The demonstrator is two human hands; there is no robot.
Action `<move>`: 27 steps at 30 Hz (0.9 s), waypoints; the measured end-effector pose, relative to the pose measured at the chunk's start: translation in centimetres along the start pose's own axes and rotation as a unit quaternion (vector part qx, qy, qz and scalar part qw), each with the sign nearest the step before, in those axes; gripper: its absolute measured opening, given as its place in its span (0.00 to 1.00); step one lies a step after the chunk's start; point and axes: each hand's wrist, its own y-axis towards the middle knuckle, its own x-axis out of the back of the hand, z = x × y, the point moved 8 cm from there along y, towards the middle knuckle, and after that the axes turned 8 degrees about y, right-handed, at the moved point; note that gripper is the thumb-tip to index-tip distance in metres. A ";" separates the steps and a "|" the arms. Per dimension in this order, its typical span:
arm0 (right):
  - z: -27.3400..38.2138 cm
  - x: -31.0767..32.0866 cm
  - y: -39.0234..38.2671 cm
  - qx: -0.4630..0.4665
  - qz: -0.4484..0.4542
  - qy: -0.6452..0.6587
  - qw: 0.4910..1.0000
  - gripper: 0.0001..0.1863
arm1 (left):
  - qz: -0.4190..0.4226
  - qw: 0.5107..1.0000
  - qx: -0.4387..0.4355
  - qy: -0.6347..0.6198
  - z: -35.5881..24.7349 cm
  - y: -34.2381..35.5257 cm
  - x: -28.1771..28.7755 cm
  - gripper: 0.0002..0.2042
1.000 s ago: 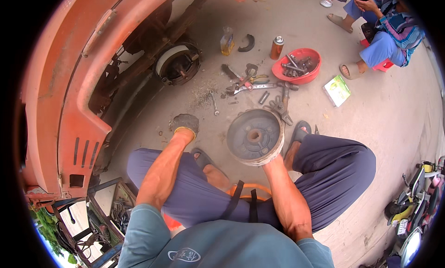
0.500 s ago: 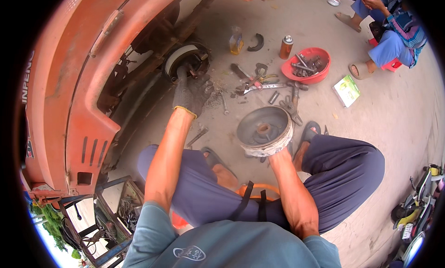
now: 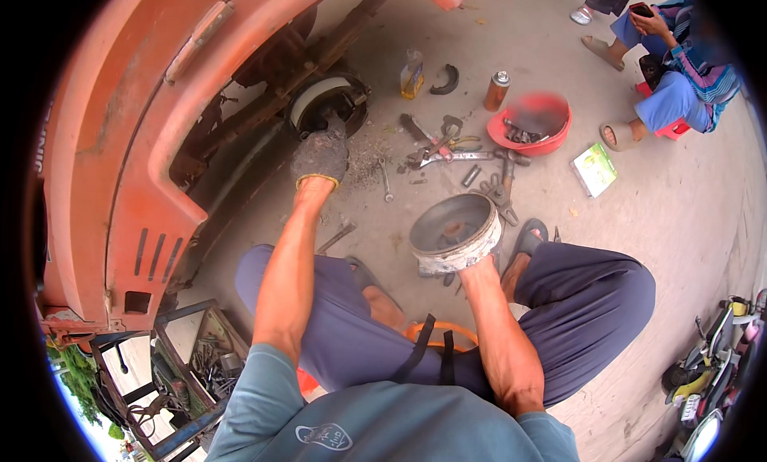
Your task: The person cleans and reassembles brake components of a vehicle, using a hammer and a power tool to fit parts back onto the wheel hub.
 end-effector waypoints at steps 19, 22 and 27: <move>-10.0 -19.2 9.9 0.063 -0.023 0.138 0.988 0.36 | -0.098 0.924 -0.223 -0.296 -3.4 -5.9 1.6 0.24; -9.6 -17.8 13.6 0.084 -0.062 0.085 0.991 0.35 | -0.141 0.969 -0.159 -0.125 -6.9 -7.4 2.4 0.18; -10.3 -19.0 14.1 0.049 -0.010 0.045 0.998 0.34 | -0.052 0.824 -0.126 -0.550 -0.5 1.9 0.2 0.18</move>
